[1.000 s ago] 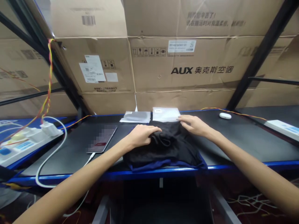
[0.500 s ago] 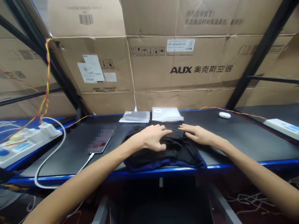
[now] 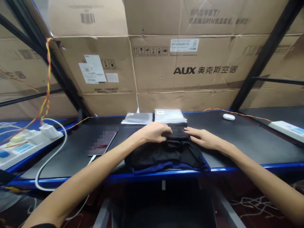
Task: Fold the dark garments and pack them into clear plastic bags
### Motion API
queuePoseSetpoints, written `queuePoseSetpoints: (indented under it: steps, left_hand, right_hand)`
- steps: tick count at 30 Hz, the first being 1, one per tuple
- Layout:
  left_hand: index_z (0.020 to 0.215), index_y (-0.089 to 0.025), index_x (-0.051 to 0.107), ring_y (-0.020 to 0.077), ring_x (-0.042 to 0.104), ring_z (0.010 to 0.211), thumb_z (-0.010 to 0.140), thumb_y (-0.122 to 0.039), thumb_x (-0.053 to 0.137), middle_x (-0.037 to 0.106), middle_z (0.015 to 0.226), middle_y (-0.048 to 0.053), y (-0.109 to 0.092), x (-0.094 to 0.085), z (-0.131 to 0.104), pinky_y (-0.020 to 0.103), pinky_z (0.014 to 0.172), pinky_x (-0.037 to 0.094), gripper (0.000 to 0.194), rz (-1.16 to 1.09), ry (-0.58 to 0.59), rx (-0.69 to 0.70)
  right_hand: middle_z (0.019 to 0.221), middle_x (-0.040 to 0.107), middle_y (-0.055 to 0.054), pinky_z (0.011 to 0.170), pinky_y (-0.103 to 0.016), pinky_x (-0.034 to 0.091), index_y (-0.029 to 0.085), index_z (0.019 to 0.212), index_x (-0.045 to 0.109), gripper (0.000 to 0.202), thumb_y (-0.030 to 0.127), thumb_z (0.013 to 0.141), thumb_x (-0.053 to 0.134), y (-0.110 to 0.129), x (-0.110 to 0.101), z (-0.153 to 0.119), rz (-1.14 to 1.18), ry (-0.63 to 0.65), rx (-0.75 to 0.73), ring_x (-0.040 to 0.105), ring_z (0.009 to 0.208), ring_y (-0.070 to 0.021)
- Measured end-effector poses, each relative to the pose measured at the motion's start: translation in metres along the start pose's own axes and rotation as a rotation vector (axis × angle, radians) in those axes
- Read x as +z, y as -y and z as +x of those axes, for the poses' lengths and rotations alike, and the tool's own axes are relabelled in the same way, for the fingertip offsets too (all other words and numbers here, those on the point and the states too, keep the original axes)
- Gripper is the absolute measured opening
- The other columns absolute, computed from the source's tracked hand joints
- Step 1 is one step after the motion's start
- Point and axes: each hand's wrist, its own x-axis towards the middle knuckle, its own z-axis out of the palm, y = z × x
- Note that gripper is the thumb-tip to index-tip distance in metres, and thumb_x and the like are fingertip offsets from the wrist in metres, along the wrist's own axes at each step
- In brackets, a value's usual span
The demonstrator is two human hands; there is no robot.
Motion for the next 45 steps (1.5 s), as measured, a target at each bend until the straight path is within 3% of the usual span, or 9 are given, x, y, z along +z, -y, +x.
queuePoseSetpoints:
  steps: [3, 7, 11, 17, 25, 31, 35, 41, 45]
  left_hand:
    - [0.095, -0.018, 0.068, 0.0212, 0.065, 0.078, 0.078, -0.028, 0.060, 0.072, 0.087, 0.004, -0.015, -0.002, 0.009, 0.029, 0.070, 0.048, 0.020, -0.005, -0.121, -0.174]
    - [0.101, -0.017, 0.061, 0.0236, 0.065, 0.074, 0.080, -0.034, 0.059, 0.070, 0.086, 0.007, -0.041, 0.008, 0.027, 0.032, 0.064, 0.048, 0.028, -0.040, -0.221, -0.397]
    - [0.113, -0.017, 0.056, 0.0304, 0.069, 0.082, 0.078, -0.036, 0.062, 0.071, 0.092, 0.011, -0.061, 0.029, 0.038, 0.036, 0.068, 0.051, 0.040, -0.019, -0.114, -0.418]
    - [0.104, -0.021, 0.061, 0.0273, 0.069, 0.082, 0.081, -0.073, 0.053, 0.071, 0.089, 0.007, -0.060, 0.035, 0.032, 0.033, 0.069, 0.050, 0.058, -0.228, -0.094, -0.435]
    - [0.080, -0.019, 0.064, 0.0152, 0.062, 0.058, 0.088, -0.039, 0.055, 0.067, 0.069, 0.000, -0.047, 0.033, 0.024, 0.026, 0.059, 0.047, 0.023, -0.476, -0.226, -0.425]
    - [0.075, -0.019, 0.053, 0.0100, 0.055, 0.044, 0.087, -0.039, 0.058, 0.061, 0.060, -0.003, -0.032, 0.017, 0.005, 0.020, 0.043, 0.041, 0.024, -0.789, -0.382, -0.501]
    - [0.069, -0.020, 0.048, 0.0117, 0.056, 0.040, 0.084, -0.039, 0.058, 0.059, 0.053, -0.005, -0.016, 0.003, -0.023, 0.021, 0.043, 0.040, 0.026, -0.707, -0.460, -0.609]
    - [0.061, -0.021, 0.054, 0.0180, 0.062, 0.059, 0.077, -0.034, 0.062, 0.064, 0.060, -0.001, -0.001, 0.008, -0.057, 0.026, 0.054, 0.037, 0.022, -0.200, -0.302, -0.798]
    - [0.079, -0.024, 0.060, 0.0202, 0.064, 0.068, 0.076, -0.034, 0.066, 0.070, 0.077, -0.001, 0.000, 0.014, -0.063, 0.028, 0.057, 0.037, 0.011, -0.037, -0.254, -0.825]
  right_hand:
    - [0.144, 0.057, -0.001, 0.113, -0.046, 0.042, 0.029, 0.135, 0.061, 0.040, 0.032, 0.098, 0.046, 0.003, -0.003, 0.000, 0.059, -0.050, -0.023, 0.053, 0.133, -0.0262]
    - [0.133, 0.066, -0.002, 0.107, -0.043, 0.048, 0.026, 0.130, 0.066, 0.040, 0.034, 0.098, 0.044, 0.003, -0.005, -0.001, 0.107, -0.149, 0.069, 0.061, 0.124, -0.0272]
    - [0.120, 0.073, -0.005, 0.100, -0.043, 0.053, 0.023, 0.121, 0.072, 0.039, 0.033, 0.095, 0.045, 0.002, -0.007, -0.002, 0.122, -0.242, 0.217, 0.068, 0.113, -0.0287]
    - [0.116, 0.075, -0.003, 0.094, -0.042, 0.054, 0.025, 0.114, 0.075, 0.043, 0.050, 0.097, 0.045, 0.017, -0.011, -0.004, 0.213, -0.200, 0.246, 0.070, 0.106, -0.0305]
    - [0.133, 0.066, -0.009, 0.106, -0.047, 0.048, 0.020, 0.131, 0.065, 0.053, 0.055, 0.092, 0.054, 0.027, -0.005, -0.003, 0.106, -0.090, 0.166, 0.062, 0.121, -0.0329]
    - [0.136, 0.064, -0.008, 0.112, -0.048, 0.044, 0.022, 0.130, 0.065, 0.049, 0.052, 0.093, 0.053, 0.018, -0.003, -0.004, 0.068, -0.076, 0.079, 0.056, 0.129, -0.0312]
    - [0.136, 0.065, -0.006, 0.111, -0.048, 0.044, 0.025, 0.130, 0.065, 0.047, 0.051, 0.093, 0.053, 0.015, -0.003, -0.005, 0.053, -0.077, 0.076, 0.057, 0.129, -0.0306]
    - [0.135, 0.065, -0.007, 0.111, -0.048, 0.045, 0.024, 0.130, 0.065, 0.048, 0.051, 0.092, 0.053, 0.014, -0.004, -0.005, 0.064, -0.068, 0.087, 0.058, 0.127, -0.0306]
    - [0.136, 0.064, -0.007, 0.111, -0.047, 0.045, 0.023, 0.130, 0.065, 0.049, 0.051, 0.092, 0.053, 0.014, -0.004, -0.004, 0.069, -0.056, 0.098, 0.058, 0.128, -0.0303]
